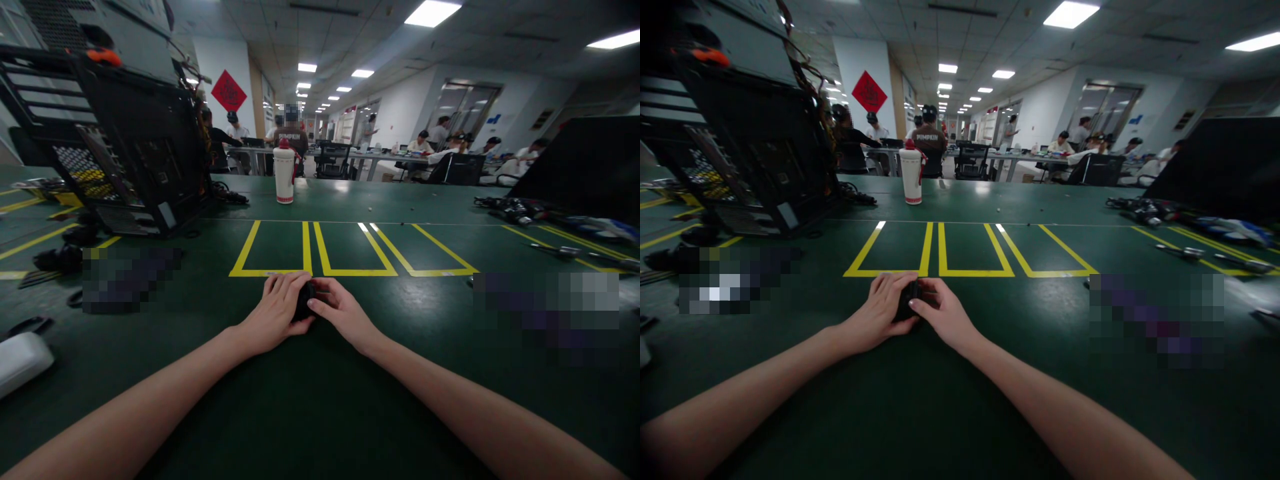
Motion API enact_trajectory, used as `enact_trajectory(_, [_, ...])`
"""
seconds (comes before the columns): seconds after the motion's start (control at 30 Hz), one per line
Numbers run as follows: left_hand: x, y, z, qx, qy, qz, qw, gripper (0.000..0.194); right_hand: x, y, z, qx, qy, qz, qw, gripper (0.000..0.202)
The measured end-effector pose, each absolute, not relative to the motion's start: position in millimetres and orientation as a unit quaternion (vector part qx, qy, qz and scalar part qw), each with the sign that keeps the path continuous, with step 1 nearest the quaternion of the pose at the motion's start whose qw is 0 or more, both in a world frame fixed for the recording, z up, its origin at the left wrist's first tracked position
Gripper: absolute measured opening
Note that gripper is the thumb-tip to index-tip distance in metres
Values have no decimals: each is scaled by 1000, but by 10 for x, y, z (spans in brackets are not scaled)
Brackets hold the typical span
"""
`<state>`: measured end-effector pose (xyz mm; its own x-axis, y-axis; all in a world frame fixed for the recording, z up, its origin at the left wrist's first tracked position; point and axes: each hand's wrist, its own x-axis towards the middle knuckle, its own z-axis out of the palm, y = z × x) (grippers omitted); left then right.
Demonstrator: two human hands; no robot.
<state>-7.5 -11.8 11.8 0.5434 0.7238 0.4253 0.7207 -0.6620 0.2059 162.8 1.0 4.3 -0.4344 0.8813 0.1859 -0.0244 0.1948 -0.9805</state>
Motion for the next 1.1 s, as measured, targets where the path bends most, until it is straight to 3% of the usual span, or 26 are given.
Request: enact_trajectory(1.1, [-68,-107,97,877,413,247,2,61,1627,25,52,-332,-635,558,418,27])
